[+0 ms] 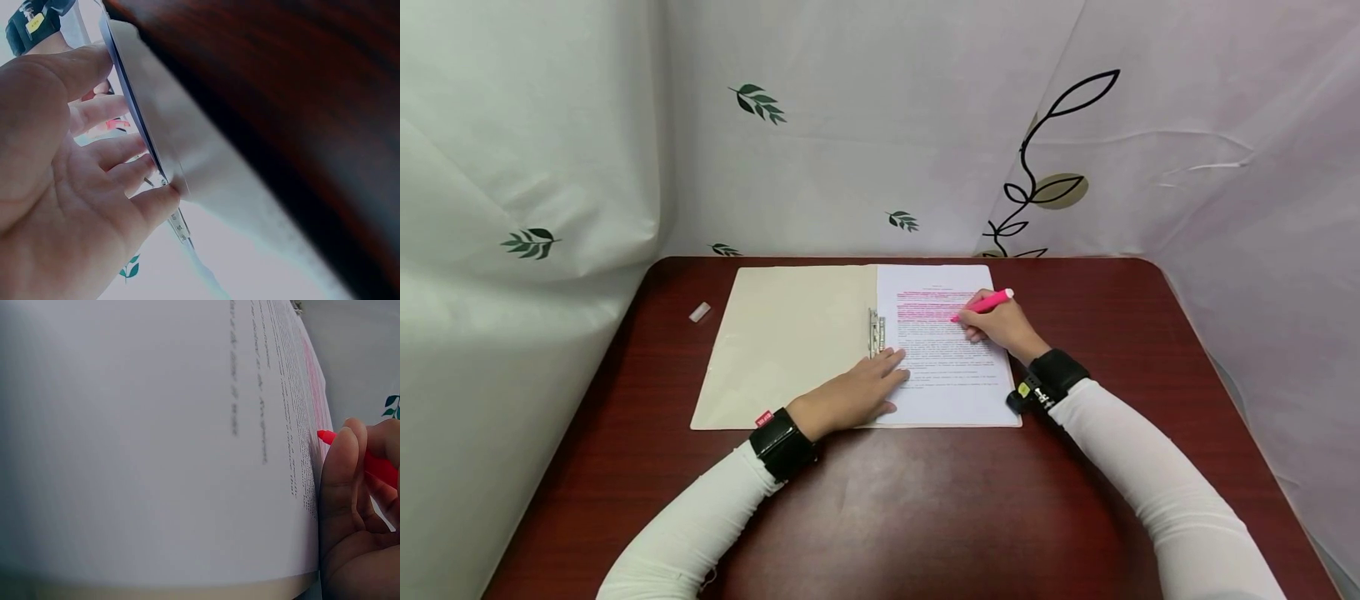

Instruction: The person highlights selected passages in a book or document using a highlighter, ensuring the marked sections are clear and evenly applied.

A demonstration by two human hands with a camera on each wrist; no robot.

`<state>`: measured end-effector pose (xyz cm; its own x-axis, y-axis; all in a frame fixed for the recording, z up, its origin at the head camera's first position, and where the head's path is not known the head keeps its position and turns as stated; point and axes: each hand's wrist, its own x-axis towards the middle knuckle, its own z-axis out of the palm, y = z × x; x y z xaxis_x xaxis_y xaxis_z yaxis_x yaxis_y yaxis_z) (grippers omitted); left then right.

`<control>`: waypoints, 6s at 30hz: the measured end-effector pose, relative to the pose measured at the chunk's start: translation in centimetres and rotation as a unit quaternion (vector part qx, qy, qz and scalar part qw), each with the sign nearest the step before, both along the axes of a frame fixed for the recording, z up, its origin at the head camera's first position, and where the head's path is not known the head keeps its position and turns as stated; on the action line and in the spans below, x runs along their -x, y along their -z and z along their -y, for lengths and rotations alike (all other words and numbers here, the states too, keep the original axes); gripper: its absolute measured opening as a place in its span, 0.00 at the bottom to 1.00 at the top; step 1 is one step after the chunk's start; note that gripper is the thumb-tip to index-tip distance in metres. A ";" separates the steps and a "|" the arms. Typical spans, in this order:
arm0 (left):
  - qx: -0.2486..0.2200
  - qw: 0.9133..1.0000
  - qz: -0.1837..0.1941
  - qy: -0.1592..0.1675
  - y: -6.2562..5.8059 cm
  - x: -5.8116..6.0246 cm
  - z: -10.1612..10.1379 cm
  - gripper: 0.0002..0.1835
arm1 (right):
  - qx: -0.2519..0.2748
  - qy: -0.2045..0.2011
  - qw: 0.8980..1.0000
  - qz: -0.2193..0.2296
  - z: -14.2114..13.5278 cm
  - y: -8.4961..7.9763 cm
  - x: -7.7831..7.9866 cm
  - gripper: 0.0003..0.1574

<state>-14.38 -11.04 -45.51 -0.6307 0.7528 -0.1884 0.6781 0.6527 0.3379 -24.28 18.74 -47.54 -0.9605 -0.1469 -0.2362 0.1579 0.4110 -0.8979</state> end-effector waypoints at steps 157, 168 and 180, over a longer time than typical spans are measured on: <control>-0.019 1.000 -0.002 0.001 -0.1 -0.3 0.0 0.30 | 0.132 0.043 0.990 -0.025 -5.5 1.1 -0.9 0.11; -0.018 1.000 -0.007 -0.001 -0.1 -0.2 -0.1 0.30 | 0.123 0.024 0.991 -0.057 -2.6 -1.6 -0.8 0.12; -0.006 1.000 -0.004 -0.005 -0.3 -0.3 0.0 0.30 | 0.091 -0.029 0.993 -0.066 3.1 -1.5 -0.6 0.12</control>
